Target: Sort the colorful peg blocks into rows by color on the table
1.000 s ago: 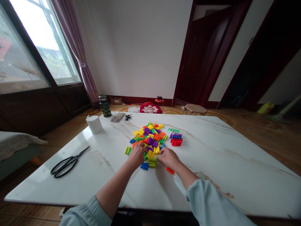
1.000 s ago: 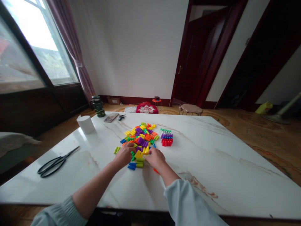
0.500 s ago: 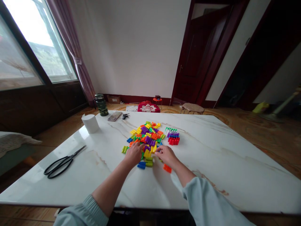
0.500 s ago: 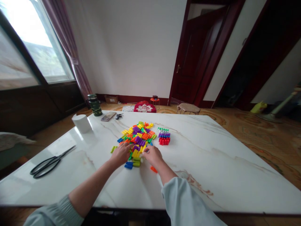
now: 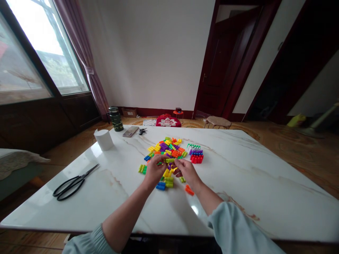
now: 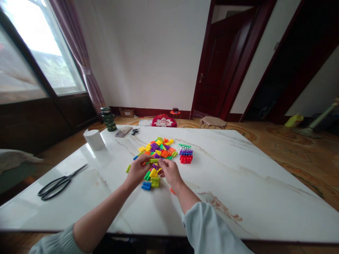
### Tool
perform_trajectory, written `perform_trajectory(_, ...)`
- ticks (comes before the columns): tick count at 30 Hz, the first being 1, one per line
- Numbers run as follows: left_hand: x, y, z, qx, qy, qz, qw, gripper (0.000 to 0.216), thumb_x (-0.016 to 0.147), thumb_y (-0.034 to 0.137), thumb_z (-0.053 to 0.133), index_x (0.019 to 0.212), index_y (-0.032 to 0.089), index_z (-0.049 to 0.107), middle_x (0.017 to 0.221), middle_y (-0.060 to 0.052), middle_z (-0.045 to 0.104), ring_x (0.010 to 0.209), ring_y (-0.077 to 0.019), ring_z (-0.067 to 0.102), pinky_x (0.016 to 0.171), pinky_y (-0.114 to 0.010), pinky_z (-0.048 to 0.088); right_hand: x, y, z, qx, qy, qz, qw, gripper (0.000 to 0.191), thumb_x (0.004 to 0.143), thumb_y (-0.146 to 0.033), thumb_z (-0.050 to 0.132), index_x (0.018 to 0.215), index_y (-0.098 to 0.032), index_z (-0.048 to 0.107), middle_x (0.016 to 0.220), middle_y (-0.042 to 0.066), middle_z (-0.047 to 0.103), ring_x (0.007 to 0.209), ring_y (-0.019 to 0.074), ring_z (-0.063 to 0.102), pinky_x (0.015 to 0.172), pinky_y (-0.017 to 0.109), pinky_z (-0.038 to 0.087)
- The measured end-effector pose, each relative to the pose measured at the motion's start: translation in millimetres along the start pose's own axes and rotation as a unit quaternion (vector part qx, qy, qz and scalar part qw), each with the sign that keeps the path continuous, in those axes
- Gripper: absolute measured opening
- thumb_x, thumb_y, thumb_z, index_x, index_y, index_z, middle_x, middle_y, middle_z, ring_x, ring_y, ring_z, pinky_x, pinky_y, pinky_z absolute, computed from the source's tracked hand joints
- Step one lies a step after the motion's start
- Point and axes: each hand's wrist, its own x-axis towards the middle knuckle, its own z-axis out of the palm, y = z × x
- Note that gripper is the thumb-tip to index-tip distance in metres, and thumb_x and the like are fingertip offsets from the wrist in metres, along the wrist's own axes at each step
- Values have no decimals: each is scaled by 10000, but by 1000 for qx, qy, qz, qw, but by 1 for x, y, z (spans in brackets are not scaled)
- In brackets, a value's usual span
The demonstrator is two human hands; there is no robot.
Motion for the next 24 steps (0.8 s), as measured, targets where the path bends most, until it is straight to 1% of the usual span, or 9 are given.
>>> perform_trajectory(3,-4,3,1,65,-27,110,991,338,723,70,531,946,218,739,924,-46,632,827,-144,628,686,-243,548,0,0,-1,20,8,6,1000,539,667,-666,701,808,-148,662,746,38,673,577,116,595,503,231,451)
perform_trajectory(6,-8,7,3,63,-70,132,987,397,727,52,518,994,238,745,959,-55,634,873,-152,627,713,-249,551,5,4,-5,34,24,5,999,541,592,-597,775,866,-139,689,679,9,648,538,101,552,511,237,443)
perform_trajectory(9,-10,10,6,14,-83,28,996,297,754,123,553,950,219,754,973,-65,671,869,-163,648,672,-234,551,9,8,-9,29,46,-22,998,525,564,-538,793,883,-129,707,590,-20,606,491,84,483,488,233,398)
perform_trajectory(12,-8,7,7,-51,-70,-105,991,155,716,237,667,836,187,752,816,-50,709,752,-169,666,656,-252,554,9,7,-8,7,44,-54,998,457,565,-459,799,878,-136,716,623,-5,629,546,107,519,498,236,400)
perform_trajectory(14,-6,4,6,-105,-45,-165,980,179,643,289,750,777,172,735,732,-37,710,689,-169,669,644,-258,553,5,5,-4,1,48,-49,998,415,559,-416,805,859,-147,704,676,11,656,601,134,568,514,246,429)
perform_trajectory(17,-5,2,3,-179,-14,-209,961,283,559,331,823,752,160,707,676,-21,706,660,-169,679,660,-263,553,2,5,3,-4,50,-24,998,359,572,-388,795,817,-151,679,678,17,662,624,157,608,519,253,451)
perform_trajectory(20,-6,2,2,-173,-43,-233,956,320,573,352,825,797,155,711,651,-15,702,662,-169,683,657,-262,547,8,11,-2,-18,40,-26,999,333,608,-384,756,837,-150,692,697,27,676,633,163,622,528,255,461)
perform_trajectory(22,-8,1,1,-122,-67,-243,960,305,610,350,797,833,154,726,660,-19,704,659,-163,672,626,-252,531,19,20,-20,-45,70,-47,995,345,629,-380,720,888,-152,704,737,35,691,646,171,627,526,259,462)
perform_trajectory(24,-9,0,1,-65,-78,-245,964,272,638,335,757,843,158,737,691,-27,711,642,-155,654,589,-243,510,32,31,-48,-98,144,-69,982,340,652,-360,679,920,-153,702,771,48,706,678,187,641,542,269,472)
